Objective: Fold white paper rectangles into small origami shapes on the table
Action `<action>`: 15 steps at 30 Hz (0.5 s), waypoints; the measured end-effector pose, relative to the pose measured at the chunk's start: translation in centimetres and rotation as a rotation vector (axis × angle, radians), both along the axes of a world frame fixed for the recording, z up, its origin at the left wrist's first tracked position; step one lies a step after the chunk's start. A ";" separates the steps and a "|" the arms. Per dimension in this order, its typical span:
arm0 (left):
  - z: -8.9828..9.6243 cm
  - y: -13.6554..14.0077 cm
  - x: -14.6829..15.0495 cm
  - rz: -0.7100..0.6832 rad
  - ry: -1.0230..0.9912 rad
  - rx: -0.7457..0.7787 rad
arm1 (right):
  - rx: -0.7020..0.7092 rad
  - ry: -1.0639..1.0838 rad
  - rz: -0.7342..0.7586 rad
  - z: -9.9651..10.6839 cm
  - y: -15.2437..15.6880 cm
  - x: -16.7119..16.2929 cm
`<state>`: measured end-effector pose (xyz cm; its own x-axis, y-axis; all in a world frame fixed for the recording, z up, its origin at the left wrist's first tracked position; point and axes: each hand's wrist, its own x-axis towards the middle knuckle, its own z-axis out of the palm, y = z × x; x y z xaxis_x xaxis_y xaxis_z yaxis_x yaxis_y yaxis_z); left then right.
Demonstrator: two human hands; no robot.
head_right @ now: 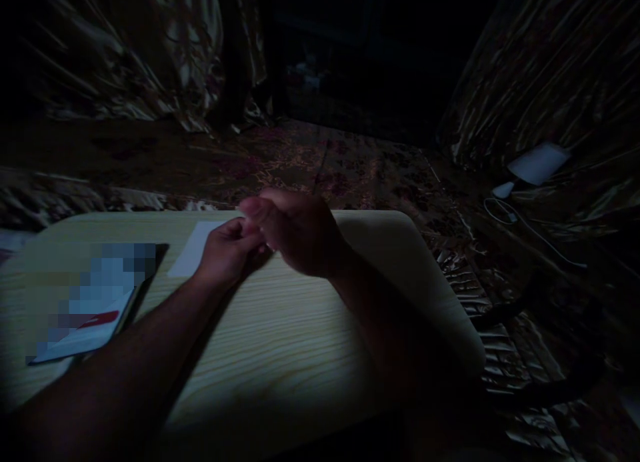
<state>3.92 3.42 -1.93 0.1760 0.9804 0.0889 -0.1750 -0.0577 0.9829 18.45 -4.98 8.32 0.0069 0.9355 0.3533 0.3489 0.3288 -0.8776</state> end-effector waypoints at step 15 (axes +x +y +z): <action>-1.0 0.9 -0.3 0.062 -0.077 -0.017 | -0.220 0.212 0.097 -9.4 7.5 0.4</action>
